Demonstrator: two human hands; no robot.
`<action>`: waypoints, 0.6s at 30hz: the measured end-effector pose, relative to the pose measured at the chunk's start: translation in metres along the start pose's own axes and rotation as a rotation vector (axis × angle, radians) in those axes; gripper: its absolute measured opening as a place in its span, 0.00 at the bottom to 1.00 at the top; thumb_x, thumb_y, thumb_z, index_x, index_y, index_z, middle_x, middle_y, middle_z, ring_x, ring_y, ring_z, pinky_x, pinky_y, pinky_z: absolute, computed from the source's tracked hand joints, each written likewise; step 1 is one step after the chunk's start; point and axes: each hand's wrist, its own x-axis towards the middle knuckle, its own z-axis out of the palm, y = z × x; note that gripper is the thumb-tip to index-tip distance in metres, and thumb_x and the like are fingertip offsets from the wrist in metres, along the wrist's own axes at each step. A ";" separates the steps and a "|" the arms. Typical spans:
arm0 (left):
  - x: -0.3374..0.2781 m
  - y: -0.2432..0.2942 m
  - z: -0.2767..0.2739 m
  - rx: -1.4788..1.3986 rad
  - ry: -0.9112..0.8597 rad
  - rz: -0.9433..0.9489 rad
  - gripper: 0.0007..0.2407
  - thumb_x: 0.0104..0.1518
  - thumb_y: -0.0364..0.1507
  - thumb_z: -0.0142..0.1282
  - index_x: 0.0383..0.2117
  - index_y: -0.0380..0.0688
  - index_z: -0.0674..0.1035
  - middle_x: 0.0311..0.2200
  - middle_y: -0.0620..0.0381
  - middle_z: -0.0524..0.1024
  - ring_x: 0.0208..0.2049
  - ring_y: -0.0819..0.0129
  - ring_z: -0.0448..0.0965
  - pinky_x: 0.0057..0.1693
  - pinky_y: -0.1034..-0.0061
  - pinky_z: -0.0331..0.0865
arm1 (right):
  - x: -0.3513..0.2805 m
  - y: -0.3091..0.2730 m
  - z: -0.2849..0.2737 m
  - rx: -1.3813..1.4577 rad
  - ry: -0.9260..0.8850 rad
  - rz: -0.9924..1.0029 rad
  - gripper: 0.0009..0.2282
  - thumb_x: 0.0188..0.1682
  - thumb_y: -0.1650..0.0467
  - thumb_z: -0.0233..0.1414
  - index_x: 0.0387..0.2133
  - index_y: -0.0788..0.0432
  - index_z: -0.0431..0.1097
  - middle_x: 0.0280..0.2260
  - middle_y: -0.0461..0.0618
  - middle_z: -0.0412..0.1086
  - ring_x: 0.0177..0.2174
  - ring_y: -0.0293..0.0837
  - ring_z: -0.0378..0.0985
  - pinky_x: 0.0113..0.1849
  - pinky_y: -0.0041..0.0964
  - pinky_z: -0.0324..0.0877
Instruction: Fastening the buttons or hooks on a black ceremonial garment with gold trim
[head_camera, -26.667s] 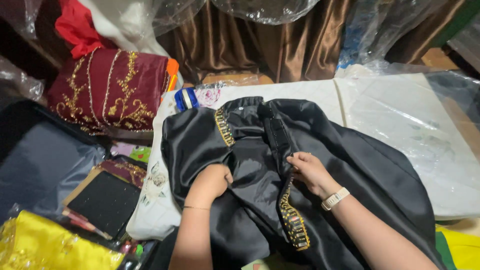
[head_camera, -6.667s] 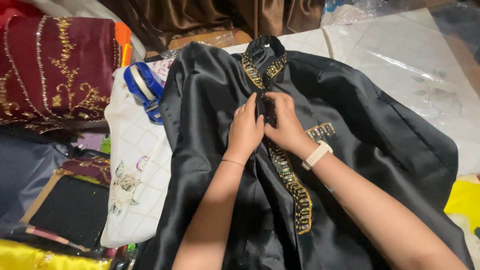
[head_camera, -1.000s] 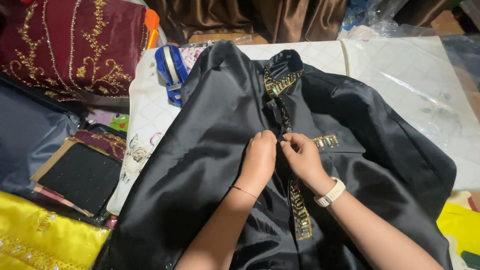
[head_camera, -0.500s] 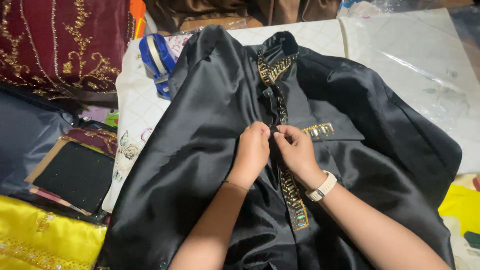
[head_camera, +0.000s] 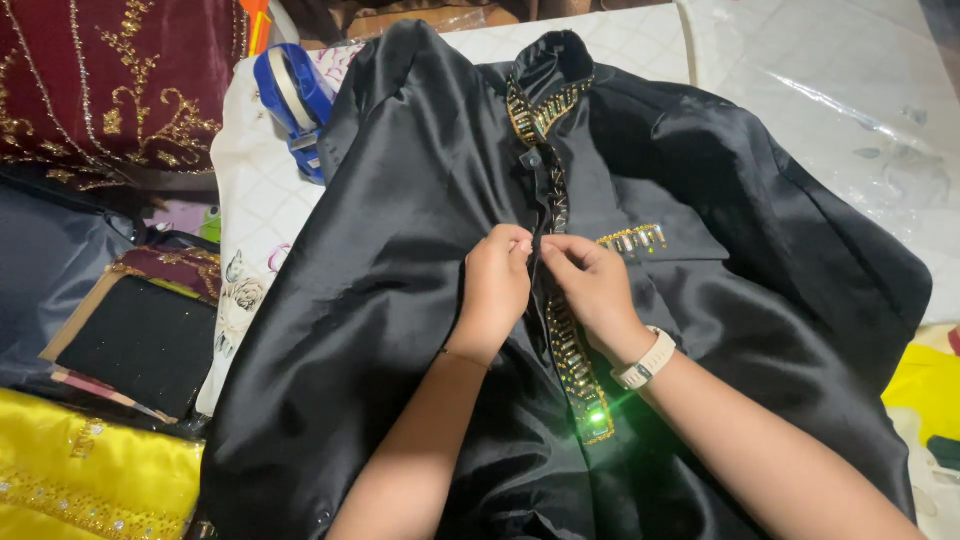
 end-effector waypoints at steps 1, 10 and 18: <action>0.000 0.003 -0.001 -0.006 -0.005 0.003 0.06 0.62 0.26 0.51 0.37 0.40 0.80 0.29 0.44 0.82 0.39 0.46 0.83 0.46 0.59 0.77 | 0.003 0.006 -0.001 -0.031 0.019 -0.032 0.05 0.46 0.70 0.61 0.34 0.53 0.82 0.23 0.43 0.77 0.30 0.32 0.74 0.35 0.33 0.72; -0.007 0.020 -0.004 0.053 0.001 0.000 0.10 0.61 0.36 0.57 0.38 0.43 0.82 0.32 0.50 0.84 0.40 0.58 0.86 0.45 0.70 0.80 | 0.008 0.013 0.008 -0.151 0.081 -0.142 0.07 0.42 0.68 0.65 0.32 0.54 0.81 0.25 0.46 0.76 0.32 0.41 0.77 0.40 0.39 0.72; -0.003 0.012 0.003 0.026 0.075 -0.003 0.07 0.61 0.32 0.55 0.36 0.42 0.82 0.30 0.49 0.84 0.39 0.52 0.85 0.45 0.62 0.80 | 0.004 0.009 0.005 -0.197 0.094 -0.296 0.03 0.43 0.71 0.63 0.30 0.55 0.78 0.24 0.47 0.73 0.32 0.45 0.77 0.40 0.39 0.70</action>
